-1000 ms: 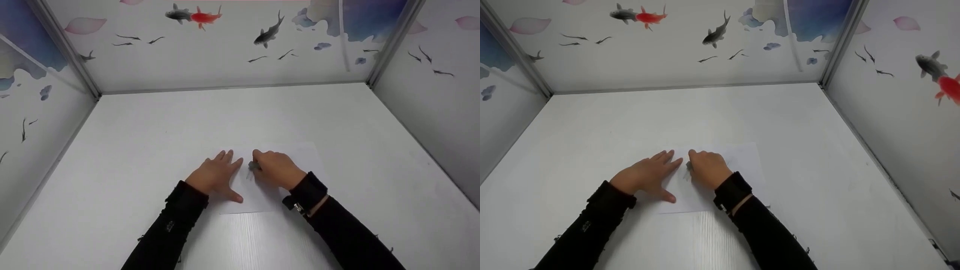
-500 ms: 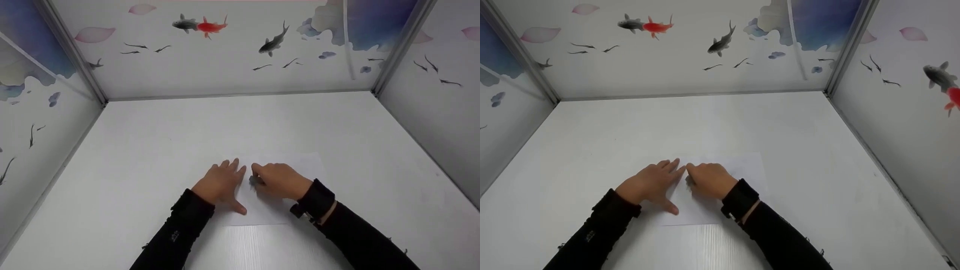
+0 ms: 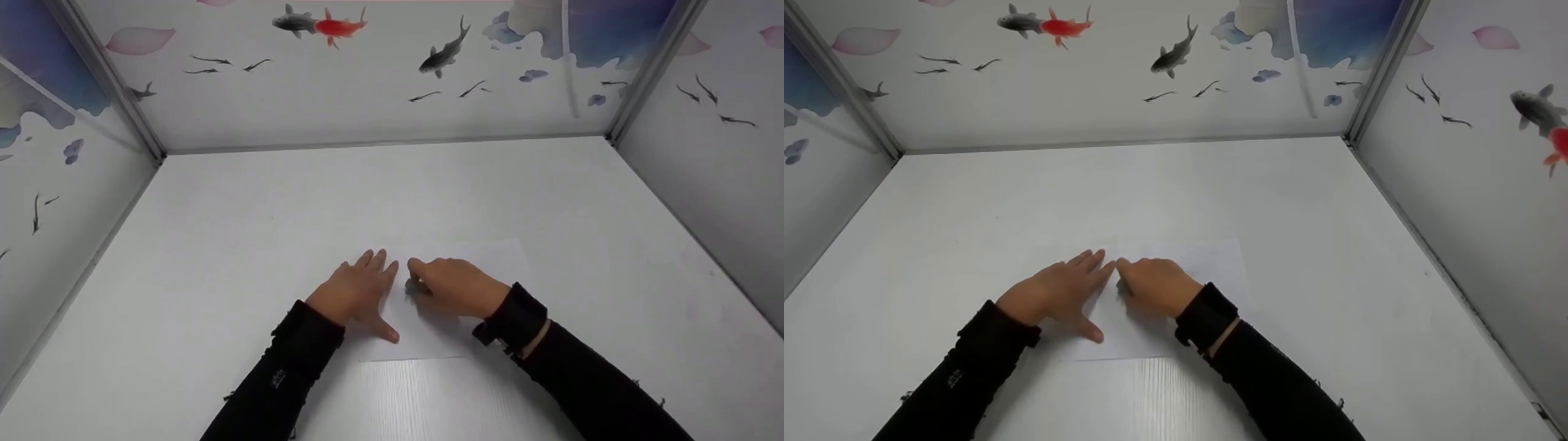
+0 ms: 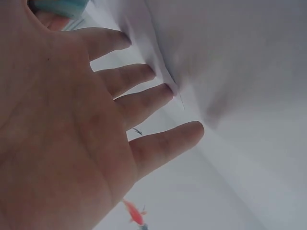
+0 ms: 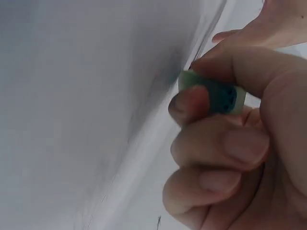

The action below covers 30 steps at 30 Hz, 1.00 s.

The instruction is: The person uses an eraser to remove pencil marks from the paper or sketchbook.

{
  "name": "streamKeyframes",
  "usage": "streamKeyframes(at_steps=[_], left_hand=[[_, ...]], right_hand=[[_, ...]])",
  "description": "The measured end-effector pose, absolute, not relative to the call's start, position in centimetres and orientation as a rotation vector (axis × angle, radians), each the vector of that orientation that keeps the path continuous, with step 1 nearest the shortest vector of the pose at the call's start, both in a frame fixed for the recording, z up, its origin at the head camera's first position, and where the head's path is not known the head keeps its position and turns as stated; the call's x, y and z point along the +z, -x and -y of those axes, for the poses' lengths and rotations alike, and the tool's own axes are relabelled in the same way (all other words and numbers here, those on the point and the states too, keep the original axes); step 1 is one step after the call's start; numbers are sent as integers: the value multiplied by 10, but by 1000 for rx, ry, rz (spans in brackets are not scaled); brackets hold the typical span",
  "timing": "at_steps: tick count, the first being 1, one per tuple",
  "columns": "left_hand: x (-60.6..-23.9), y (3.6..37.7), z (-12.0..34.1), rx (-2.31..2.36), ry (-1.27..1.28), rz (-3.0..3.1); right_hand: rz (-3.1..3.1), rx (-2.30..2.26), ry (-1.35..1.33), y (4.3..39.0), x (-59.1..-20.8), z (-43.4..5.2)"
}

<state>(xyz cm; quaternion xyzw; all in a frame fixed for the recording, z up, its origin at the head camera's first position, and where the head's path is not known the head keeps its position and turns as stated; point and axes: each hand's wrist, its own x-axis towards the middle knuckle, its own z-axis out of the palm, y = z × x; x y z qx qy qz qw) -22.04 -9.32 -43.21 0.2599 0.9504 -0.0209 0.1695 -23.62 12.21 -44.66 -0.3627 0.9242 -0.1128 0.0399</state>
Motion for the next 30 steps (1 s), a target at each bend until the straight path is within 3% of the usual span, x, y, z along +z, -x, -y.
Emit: streamKeyframes(at_steps=[30], left_hand=[[-429, 219, 93, 29, -702, -2657]], right_hand=[[-2855, -363, 1032, 231, -446, -116]])
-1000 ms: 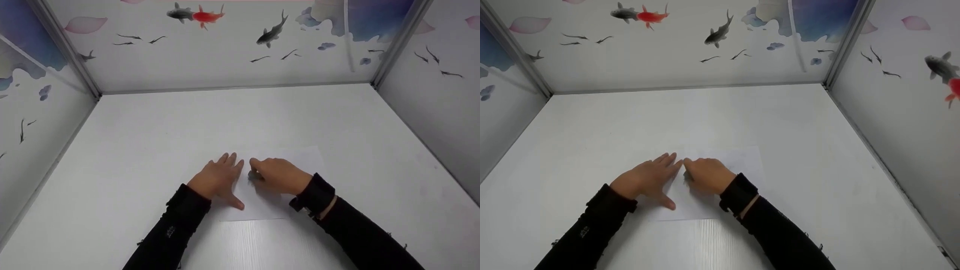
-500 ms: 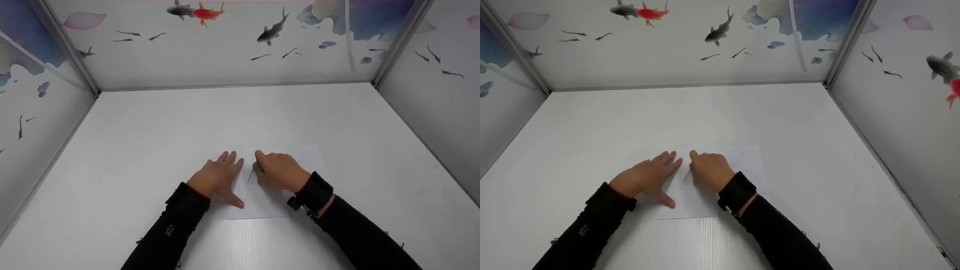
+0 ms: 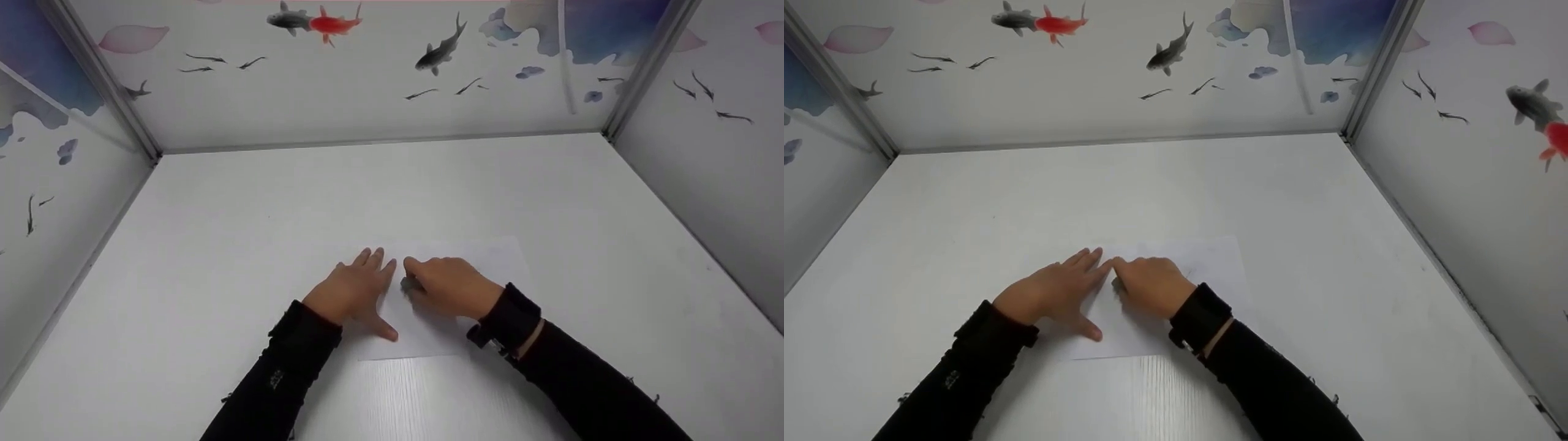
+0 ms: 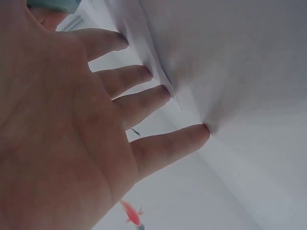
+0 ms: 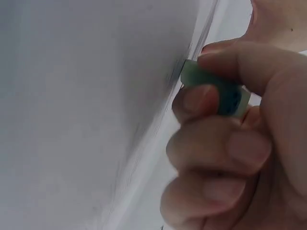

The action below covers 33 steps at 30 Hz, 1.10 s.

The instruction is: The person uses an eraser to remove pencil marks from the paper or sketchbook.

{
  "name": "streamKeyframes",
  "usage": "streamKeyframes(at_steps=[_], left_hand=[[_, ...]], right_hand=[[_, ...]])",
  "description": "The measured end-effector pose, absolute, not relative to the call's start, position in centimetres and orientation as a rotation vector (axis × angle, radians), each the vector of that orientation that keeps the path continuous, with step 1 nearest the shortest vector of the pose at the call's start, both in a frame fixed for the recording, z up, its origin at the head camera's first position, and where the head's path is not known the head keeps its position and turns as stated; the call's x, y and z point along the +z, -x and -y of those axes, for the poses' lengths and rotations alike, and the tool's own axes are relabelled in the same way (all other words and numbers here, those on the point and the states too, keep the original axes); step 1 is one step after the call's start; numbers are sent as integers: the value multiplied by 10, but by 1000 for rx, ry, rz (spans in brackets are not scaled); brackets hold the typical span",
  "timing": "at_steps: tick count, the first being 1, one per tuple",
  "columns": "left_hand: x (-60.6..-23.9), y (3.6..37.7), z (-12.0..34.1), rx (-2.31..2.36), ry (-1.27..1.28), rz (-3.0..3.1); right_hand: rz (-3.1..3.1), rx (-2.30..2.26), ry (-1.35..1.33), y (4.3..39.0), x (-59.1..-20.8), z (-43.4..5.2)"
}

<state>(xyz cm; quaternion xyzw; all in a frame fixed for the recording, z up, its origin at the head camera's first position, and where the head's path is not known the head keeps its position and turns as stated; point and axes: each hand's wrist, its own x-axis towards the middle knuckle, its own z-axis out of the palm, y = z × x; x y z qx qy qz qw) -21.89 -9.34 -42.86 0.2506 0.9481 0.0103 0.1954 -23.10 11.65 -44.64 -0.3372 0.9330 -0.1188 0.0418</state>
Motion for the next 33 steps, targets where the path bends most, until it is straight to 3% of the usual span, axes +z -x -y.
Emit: streamKeyframes(at_steps=[33], left_hand=[[-429, 217, 94, 27, -722, -2673]], right_hand=[[-2818, -418, 1080, 236, -448, -119]])
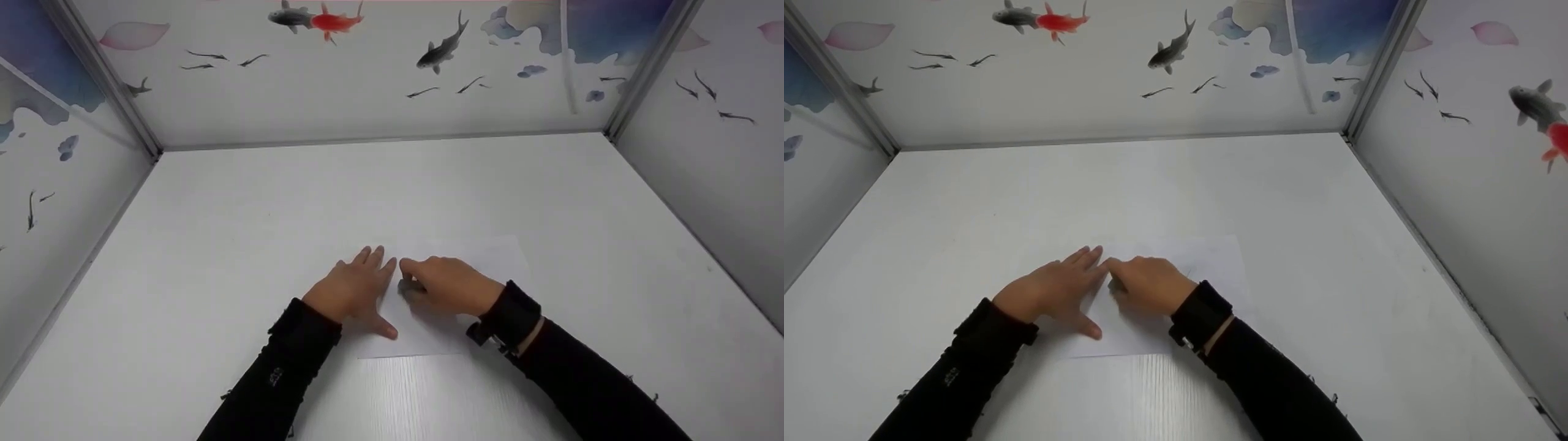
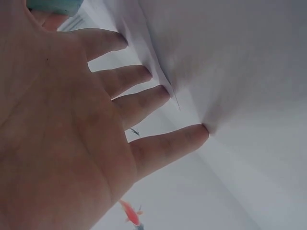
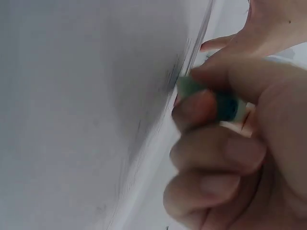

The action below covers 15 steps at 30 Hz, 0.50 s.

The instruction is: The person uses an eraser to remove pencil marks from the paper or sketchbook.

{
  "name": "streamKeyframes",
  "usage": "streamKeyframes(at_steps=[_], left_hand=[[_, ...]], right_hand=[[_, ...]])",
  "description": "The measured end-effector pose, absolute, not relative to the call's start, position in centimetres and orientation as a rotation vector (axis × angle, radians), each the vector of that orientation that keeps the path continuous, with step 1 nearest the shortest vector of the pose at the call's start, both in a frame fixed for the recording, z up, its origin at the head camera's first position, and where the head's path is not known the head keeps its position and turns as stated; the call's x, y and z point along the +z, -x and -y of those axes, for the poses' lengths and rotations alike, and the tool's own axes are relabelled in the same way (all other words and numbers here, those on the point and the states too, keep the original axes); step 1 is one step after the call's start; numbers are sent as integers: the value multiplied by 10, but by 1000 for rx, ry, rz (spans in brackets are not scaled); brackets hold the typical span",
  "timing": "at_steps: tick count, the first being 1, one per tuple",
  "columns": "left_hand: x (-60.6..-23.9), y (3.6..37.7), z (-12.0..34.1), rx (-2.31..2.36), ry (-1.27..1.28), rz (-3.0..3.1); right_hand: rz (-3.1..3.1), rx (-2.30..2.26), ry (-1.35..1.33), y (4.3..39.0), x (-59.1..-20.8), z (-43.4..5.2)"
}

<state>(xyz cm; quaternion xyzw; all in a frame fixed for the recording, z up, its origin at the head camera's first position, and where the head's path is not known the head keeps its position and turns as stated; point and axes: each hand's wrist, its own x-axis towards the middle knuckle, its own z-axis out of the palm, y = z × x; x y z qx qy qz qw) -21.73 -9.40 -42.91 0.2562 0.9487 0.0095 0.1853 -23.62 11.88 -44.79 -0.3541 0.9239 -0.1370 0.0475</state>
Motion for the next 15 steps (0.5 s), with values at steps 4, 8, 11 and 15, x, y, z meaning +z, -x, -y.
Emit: streamKeyframes(at_steps=[4, 8, 11, 15], left_hand=[[-430, 218, 91, 11, -702, -2672], [-432, 220, 89, 2, -712, -2668], [-432, 220, 89, -2, -721, -2668], [-432, 219, 93, -25, -703, -2667]], right_hand=[[-2872, -391, 1060, 237, -448, -121], [-2849, -385, 1059, 237, -449, -123], [-2892, -370, 1014, 238, -448, -123], [-2884, -367, 1036, 239, -449, -118]])
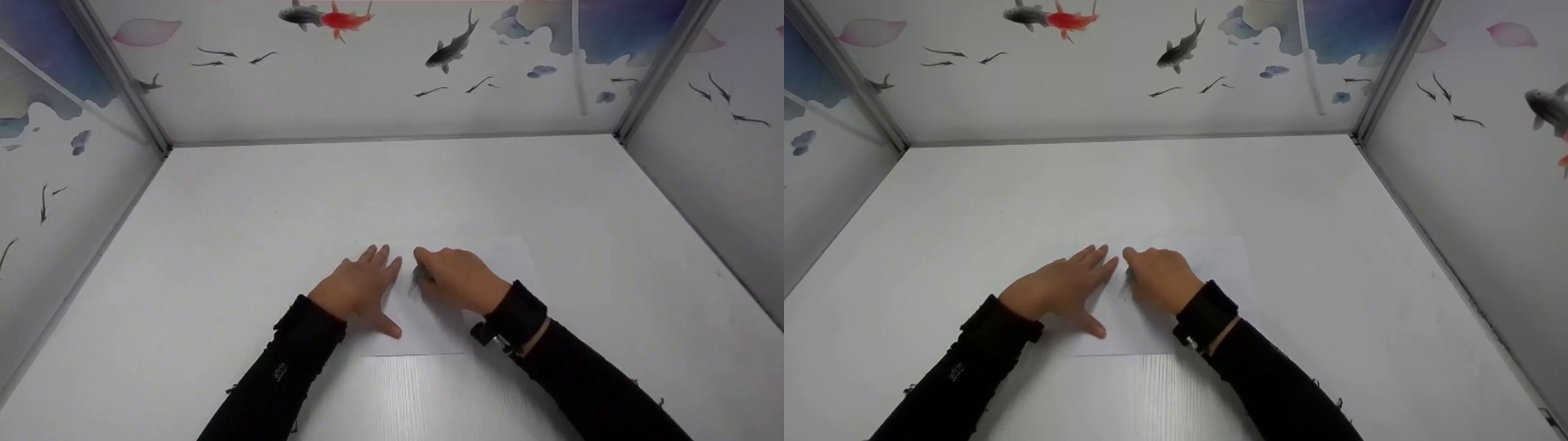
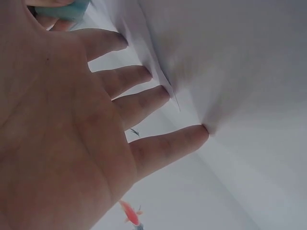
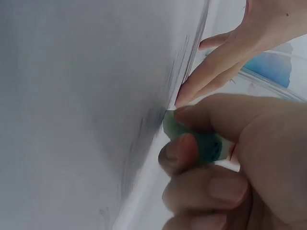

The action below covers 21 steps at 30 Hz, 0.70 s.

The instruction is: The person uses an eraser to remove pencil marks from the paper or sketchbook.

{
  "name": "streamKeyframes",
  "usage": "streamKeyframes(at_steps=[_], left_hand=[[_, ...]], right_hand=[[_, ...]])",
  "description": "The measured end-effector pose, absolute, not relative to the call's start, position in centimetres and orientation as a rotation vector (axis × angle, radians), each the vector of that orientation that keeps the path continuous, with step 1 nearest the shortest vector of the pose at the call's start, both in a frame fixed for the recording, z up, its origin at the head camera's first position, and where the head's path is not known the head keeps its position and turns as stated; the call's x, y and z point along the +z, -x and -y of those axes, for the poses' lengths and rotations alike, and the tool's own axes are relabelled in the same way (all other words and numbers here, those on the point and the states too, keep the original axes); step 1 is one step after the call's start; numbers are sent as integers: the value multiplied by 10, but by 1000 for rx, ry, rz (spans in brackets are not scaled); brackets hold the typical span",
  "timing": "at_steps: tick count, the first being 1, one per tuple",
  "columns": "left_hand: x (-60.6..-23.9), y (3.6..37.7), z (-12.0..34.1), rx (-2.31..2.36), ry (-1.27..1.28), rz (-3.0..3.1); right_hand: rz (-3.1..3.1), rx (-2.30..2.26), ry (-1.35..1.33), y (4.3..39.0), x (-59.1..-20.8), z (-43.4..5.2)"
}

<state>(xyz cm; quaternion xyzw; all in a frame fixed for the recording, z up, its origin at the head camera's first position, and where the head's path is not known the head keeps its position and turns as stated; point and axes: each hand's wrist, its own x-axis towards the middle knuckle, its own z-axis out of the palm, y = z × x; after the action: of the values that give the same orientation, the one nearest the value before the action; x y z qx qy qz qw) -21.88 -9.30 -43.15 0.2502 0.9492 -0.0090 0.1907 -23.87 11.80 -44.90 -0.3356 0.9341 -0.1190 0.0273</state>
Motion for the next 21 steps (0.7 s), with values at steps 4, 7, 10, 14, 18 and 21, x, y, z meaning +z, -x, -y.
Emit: streamKeyframes(at_steps=[4, 7, 10, 14, 18, 21], left_hand=[[-431, 218, 93, -20, -703, -2666], [-431, 218, 93, -2, -706, -2668], [-431, 218, 94, -4, -712, -2667], [-430, 217, 94, -11, -716, -2683], [-430, 216, 94, -13, -719, -2691], [-430, 216, 94, -2, -717, -2688]], right_hand=[[-2870, -396, 1059, 239, -450, -117], [-2915, -380, 1032, 240, -451, -118], [-2852, -416, 1069, 240, -451, -118], [-2869, -411, 1023, 240, -450, -118], [-2848, -418, 1046, 240, -450, -119], [-2843, -437, 1037, 240, -451, -120]])
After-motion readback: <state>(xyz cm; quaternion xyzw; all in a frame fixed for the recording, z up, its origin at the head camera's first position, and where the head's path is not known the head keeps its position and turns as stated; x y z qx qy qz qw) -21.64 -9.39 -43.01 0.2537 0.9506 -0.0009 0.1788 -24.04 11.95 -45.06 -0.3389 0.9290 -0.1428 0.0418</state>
